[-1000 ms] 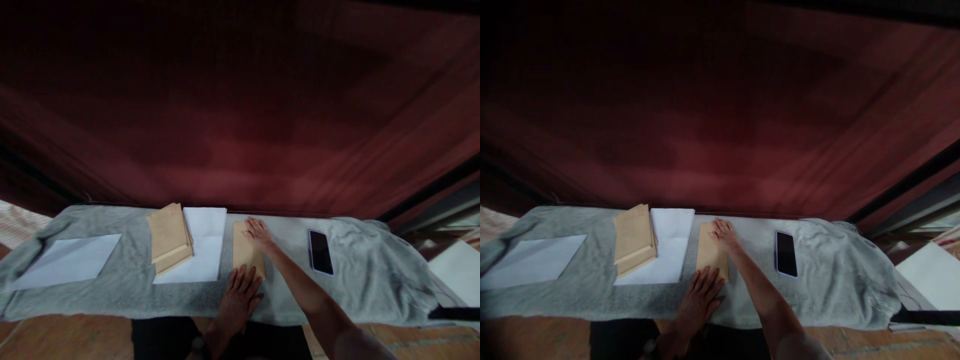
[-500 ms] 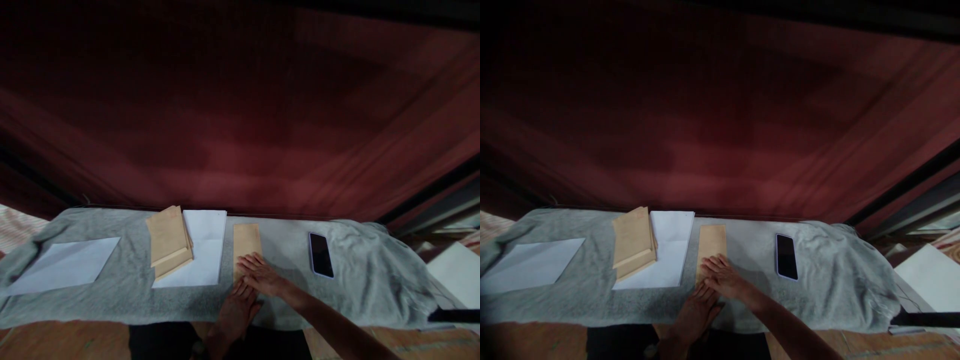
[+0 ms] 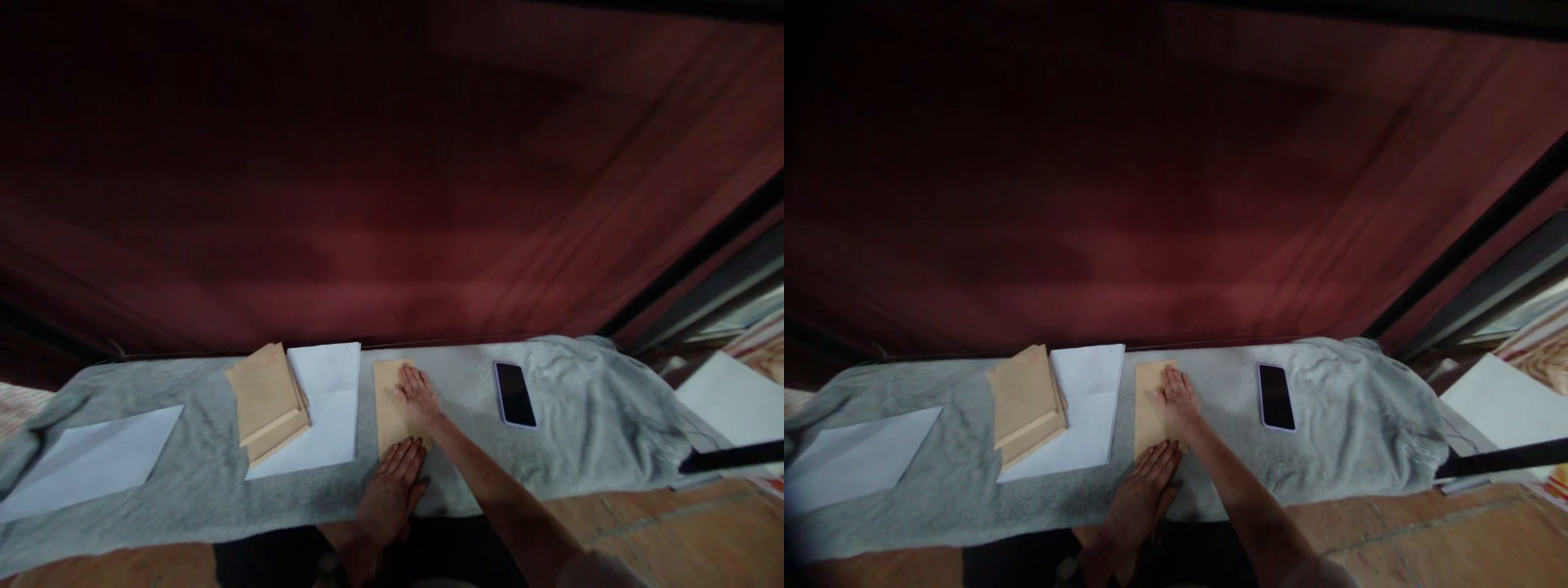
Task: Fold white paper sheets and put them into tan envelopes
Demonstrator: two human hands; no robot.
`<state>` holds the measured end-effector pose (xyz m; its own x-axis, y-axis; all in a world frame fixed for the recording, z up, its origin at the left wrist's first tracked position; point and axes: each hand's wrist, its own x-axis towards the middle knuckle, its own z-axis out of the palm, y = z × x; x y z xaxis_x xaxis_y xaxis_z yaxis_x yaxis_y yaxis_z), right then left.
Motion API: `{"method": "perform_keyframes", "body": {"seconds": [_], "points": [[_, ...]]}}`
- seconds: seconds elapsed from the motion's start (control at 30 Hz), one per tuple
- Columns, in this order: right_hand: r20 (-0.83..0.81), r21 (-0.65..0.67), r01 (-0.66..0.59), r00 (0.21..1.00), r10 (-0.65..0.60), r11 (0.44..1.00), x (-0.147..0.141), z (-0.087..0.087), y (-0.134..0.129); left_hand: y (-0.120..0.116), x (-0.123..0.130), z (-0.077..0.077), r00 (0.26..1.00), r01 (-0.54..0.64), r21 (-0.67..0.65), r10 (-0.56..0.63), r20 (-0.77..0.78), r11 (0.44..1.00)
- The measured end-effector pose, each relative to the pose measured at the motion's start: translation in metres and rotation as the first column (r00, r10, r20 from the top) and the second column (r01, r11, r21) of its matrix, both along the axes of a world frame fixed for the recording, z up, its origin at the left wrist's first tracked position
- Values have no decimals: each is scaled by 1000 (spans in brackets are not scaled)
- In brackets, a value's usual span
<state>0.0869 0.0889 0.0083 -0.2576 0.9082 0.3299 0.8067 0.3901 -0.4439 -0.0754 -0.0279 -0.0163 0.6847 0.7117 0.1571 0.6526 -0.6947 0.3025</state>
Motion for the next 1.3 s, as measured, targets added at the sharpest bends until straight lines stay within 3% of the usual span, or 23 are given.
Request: {"method": "perform_keyframes", "body": {"seconds": [0.07,0.23,0.4,0.5,0.6,0.67,0.77,0.87,0.97,1.13,1.3], "points": [[13,-10,7,1000,-7,1000,4,-10,-18,0,-1,-5,1000,1,16,-1,3,1000],[75,-22,-118,990,119,993,28,-29,-88,-3,-6,-17,995,-74,33,72,70,997],[82,-28,-174,981,176,984,37,-24,-136,24,1,-4,967,-211,-19,211,141,977],[46,-54,-113,992,116,992,33,-18,-144,63,19,2,974,-204,-1,203,100,979],[8,-81,-78,997,79,994,30,-12,-143,102,38,-3,986,-162,-7,162,27,987],[6,-90,-80,997,81,993,30,-9,-143,123,46,-6,979,-203,4,203,3,979],[20,-92,-113,993,116,989,33,-5,-143,145,53,-6,972,-233,5,234,-14,972],[23,-103,-135,990,138,986,35,-4,-144,153,55,-2,966,-255,3,255,-32,967],[-6,-91,-127,992,127,988,35,-7,-144,137,52,-1,962,-268,1,268,-47,963],[-14,-47,-66,998,66,997,31,-16,-147,64,26,-7,996,-73,81,77,-48,994],[14,-28,-13,1000,13,1000,30,-25,-152,13,-12,-9,997,-13,180,28,-78,984]]}}
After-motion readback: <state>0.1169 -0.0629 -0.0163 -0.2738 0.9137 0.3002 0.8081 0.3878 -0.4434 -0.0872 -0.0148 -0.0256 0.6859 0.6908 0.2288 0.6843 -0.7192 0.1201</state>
